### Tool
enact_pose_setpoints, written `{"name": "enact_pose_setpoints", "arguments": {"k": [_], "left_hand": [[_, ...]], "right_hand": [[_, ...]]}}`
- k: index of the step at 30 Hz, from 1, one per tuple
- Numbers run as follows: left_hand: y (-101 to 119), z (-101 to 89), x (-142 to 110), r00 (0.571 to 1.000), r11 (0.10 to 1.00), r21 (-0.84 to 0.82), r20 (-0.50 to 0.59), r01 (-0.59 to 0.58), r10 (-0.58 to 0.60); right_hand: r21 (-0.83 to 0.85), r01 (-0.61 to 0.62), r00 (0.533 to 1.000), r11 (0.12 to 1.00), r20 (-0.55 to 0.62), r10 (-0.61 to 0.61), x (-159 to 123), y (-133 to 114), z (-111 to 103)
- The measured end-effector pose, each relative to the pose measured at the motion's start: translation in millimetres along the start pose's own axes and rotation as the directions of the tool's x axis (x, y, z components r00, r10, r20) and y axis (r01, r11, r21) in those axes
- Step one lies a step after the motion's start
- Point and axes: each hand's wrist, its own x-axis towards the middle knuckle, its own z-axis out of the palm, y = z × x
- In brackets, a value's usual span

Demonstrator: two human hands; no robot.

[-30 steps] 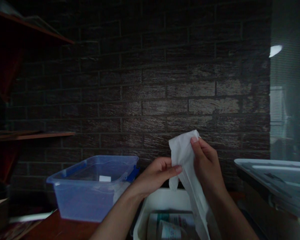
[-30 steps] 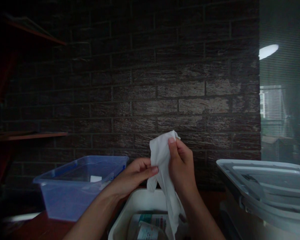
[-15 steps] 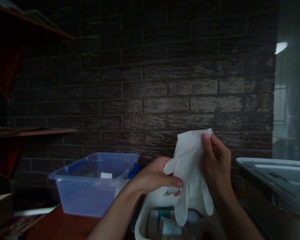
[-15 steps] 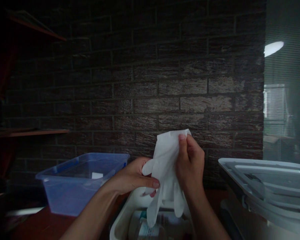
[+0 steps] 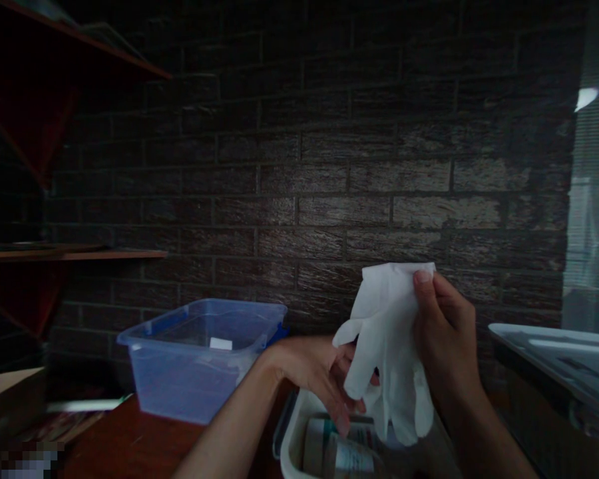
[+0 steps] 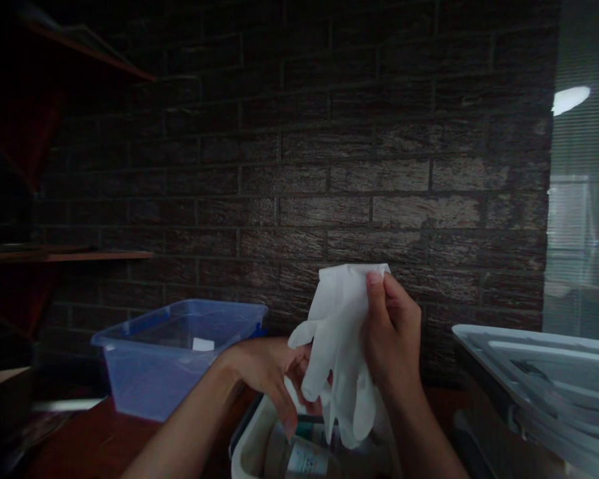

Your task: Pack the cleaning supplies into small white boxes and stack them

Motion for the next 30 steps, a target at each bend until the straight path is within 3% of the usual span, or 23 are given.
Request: {"name": "enact_pose_setpoints", "arguments": {"k": [2,5,7,9,14,16,19,20,21,25,30], "left_hand": [[2.9,-2.8,-0.8,0.99,0.991,-0.001,-0.038,-0.136,0.136],[13.4,5.2,1.0,0.906,0.921,-0.166,-0.308,-0.351,0.29],[22.3,16.3,3.9,0.818,0.885,-0.219,-0.517,-0.412,0.253],[30.0,26.4,7.1,0.734,0.886,-0.202,-0.65,-0.418,0.198],[36.5,28.3,7.5,0.547,0.887,-0.079,-0.811,-0.455,0.208],[36.4,23.3,4.7,0.447,0.873,-0.034,-0.868,-0.487,0.215],[37.0,17.3,1.1,0.306,0.853,0.046,-0.922,-0.52,0.236],[37.3,16.0,0.5,0.265,0.846,0.076,-0.932,-0.528,0.248],[37.7,15.1,0.2,0.231,0.841,0.103,-0.937,-0.531,0.261],[38.7,12.1,0.2,0.138,0.839,0.195,-0.943,-0.507,0.302],[37.9,3.4,-3.9,0.018,0.83,0.304,-0.936,-0.467,0.352]], "right_hand": [[0.022,-0.033,0.997,0.999,0.07,0.031,-0.7,-2.0,0.9],[0.049,-0.124,0.959,0.991,0.262,0.107,-3.3,-3.2,6.4],[0.075,-0.189,0.902,0.979,0.406,0.143,-5.9,-2.5,11.7],[0.114,-0.24,0.845,0.964,0.513,0.15,-8.0,-1.3,15.9],[0.133,-0.328,0.823,0.935,0.525,0.214,-8.0,2.8,14.9],[0.081,-0.411,0.727,0.908,0.63,0.273,-7.1,5.3,11.4],[-0.07,-0.466,0.477,0.882,0.82,0.317,-7.1,8.0,7.3],[-0.111,-0.452,0.435,0.885,0.839,0.327,-7.4,8.3,6.6],[-0.139,-0.434,0.426,0.89,0.839,0.339,-7.8,8.4,6.2],[-0.185,-0.376,0.498,0.908,0.786,0.366,-9.7,7.6,6.2],[-0.243,-0.431,0.443,0.869,0.782,0.438,-13.1,8.9,6.8]]}}
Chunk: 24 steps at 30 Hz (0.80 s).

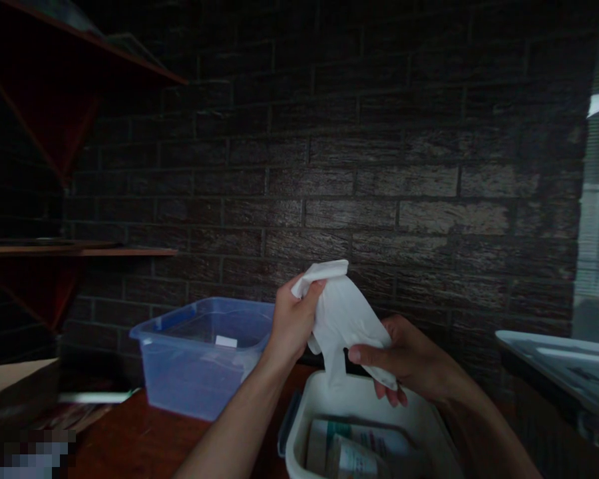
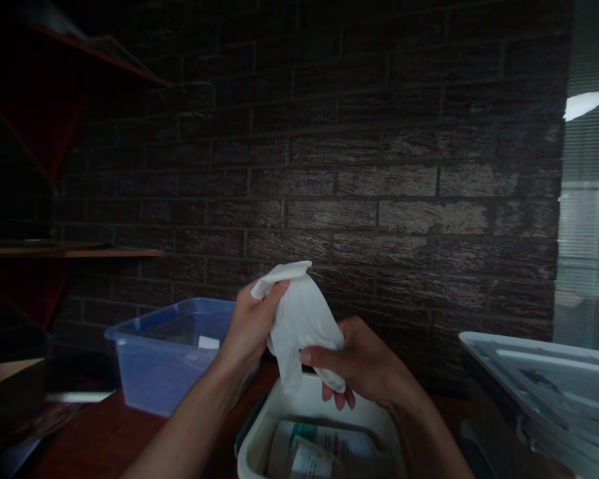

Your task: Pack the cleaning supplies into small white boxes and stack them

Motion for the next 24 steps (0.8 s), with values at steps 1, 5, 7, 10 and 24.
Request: {"name": "enact_pose_setpoints", "arguments": {"k": [1,5,7,10,24], "left_hand": [[-0.5,-2.0,2.1,1.0,1.0,0.006,-0.017,-0.014,0.014],[-4.5,-8.5,10.0,0.996,0.999,0.027,-0.077,-0.047,0.049],[-7.5,-10.5,13.1,0.995,0.998,0.044,-0.089,-0.048,0.052],[-11.9,-13.2,17.3,0.993,0.997,0.069,-0.104,-0.041,0.048],[6.4,-0.5,2.2,0.997,0.997,0.021,-0.007,0.072,-0.072]], "right_hand": [[0.019,-0.004,1.0,1.0,0.011,0.004,0.3,0.9,0.4],[0.074,-0.024,0.997,0.997,0.078,0.018,1.7,3.4,2.1],[0.066,-0.056,0.991,0.996,0.122,0.048,1.3,3.1,3.3],[0.045,-0.108,0.981,0.993,0.169,0.099,-1.0,1.9,4.9],[-0.134,0.026,0.982,0.991,-0.18,-0.05,15.3,18.8,-3.5]]}}
